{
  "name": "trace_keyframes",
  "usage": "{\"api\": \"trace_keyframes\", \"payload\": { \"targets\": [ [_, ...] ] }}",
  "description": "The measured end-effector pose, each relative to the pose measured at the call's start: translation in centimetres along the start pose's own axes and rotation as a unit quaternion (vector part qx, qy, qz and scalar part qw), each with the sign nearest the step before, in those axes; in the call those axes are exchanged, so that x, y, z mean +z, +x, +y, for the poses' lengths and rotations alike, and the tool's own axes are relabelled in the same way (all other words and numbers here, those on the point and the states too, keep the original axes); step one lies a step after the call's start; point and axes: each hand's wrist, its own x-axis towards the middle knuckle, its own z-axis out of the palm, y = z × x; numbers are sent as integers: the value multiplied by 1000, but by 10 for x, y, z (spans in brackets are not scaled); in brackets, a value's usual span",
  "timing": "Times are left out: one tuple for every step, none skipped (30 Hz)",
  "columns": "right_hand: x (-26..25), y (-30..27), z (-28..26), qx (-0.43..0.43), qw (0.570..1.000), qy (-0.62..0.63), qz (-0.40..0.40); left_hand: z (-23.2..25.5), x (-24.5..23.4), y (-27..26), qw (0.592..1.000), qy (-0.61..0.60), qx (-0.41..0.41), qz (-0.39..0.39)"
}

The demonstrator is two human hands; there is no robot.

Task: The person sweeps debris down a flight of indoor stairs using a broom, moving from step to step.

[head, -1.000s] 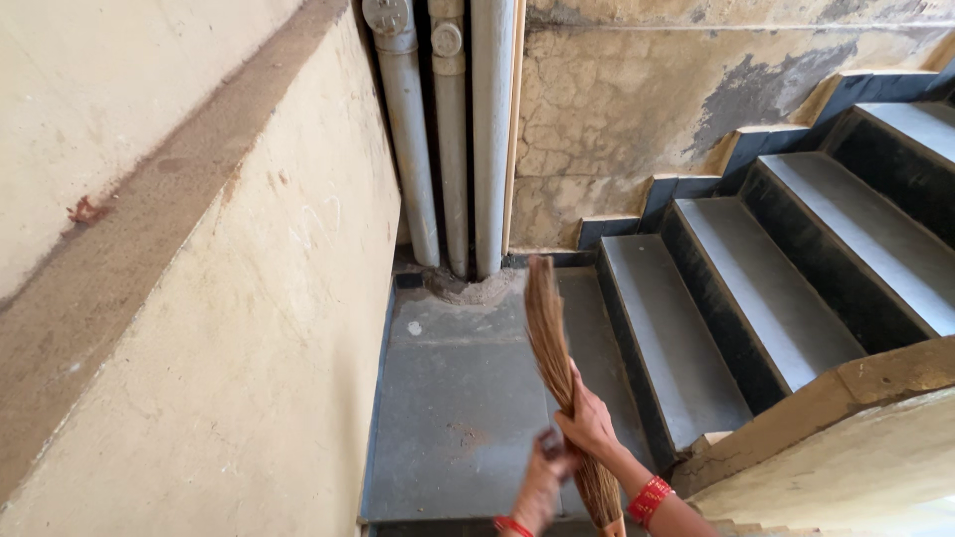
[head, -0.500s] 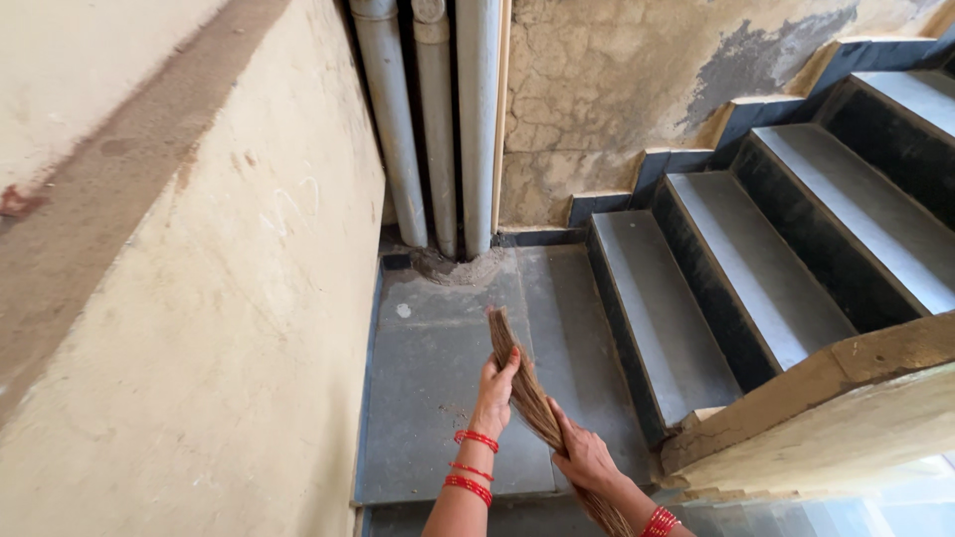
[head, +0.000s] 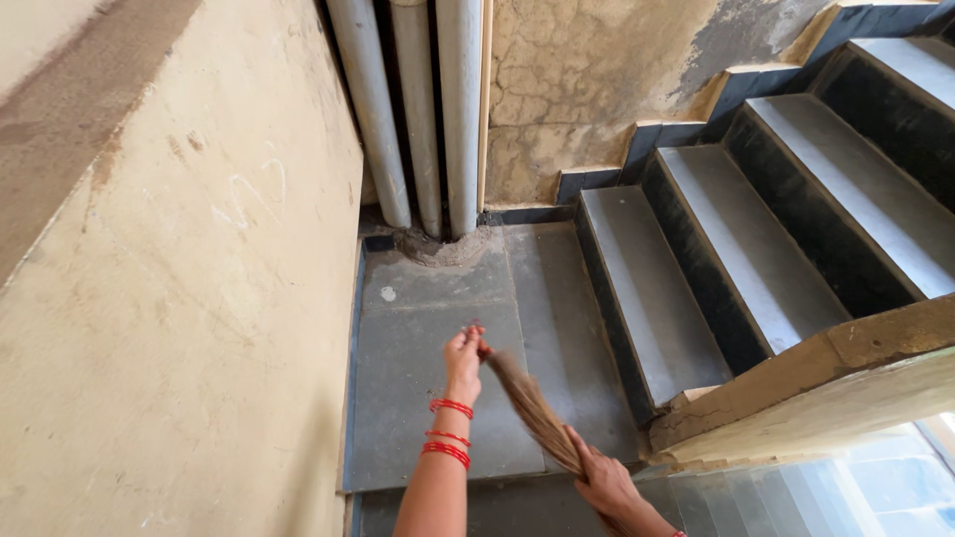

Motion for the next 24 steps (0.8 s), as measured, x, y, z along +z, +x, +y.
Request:
{"api": "trace_keyframes", "payload": {
  "targets": [
    [0,-2,7,25,1000,-11,-10,1,-7,6,1000,-11,-6,22],
    [0,-6,14,25,1000,-11,-11,4,-16,11,1000,-11,-7,23],
    [-1,-10,21,38,999,-2,9,9,-24,16,999,10,-3,43],
    [-4,-12,27,51,998,6,30,14,-33,21,997,30,1,64],
    [-7,-15,32,50,998,6,29,18,-40,24,997,30,1,65],
    [-10,-16,36,76,997,14,28,23,-47,27,992,75,10,98],
    [-12,-17,38,101,994,22,27,28,-55,30,984,120,18,131],
    [-16,-16,40,100,994,21,25,33,-63,32,984,120,18,133],
    [-18,-16,42,117,993,16,30,37,-71,33,979,124,19,158],
    [-20,-14,42,133,990,11,34,41,-78,34,974,129,20,183],
    [-22,-12,41,132,991,10,33,45,-87,35,974,129,20,184],
    [-24,-9,41,141,989,14,35,50,-94,35,975,129,42,174],
    [-26,-5,41,150,988,18,37,53,-98,35,976,133,62,163],
    [-28,-2,40,149,988,18,37,56,-101,34,976,133,63,163],
    [-29,2,38,137,989,23,48,60,-107,32,975,150,22,164],
    [-30,6,38,125,990,28,58,62,-112,28,972,166,-20,166],
    [-32,9,38,124,990,28,58,65,-115,25,972,166,-20,166],
    [-33,13,36,115,990,38,66,69,-115,21,959,185,-26,214],
    [-33,17,35,107,991,47,73,71,-116,15,943,204,-32,262],
    [-34,22,35,105,991,47,72,75,-116,8,942,203,-32,264],
    [-33,26,35,93,991,46,83,81,-115,0,948,176,-42,261],
    [-33,31,35,81,991,46,94,88,-113,-9,953,150,-51,258],
    [-34,36,35,79,991,46,94,95,-109,-19,953,149,-49,259],
    [-36,41,33,71,992,42,93,103,-102,-31,929,243,-59,274]
  ]
}}
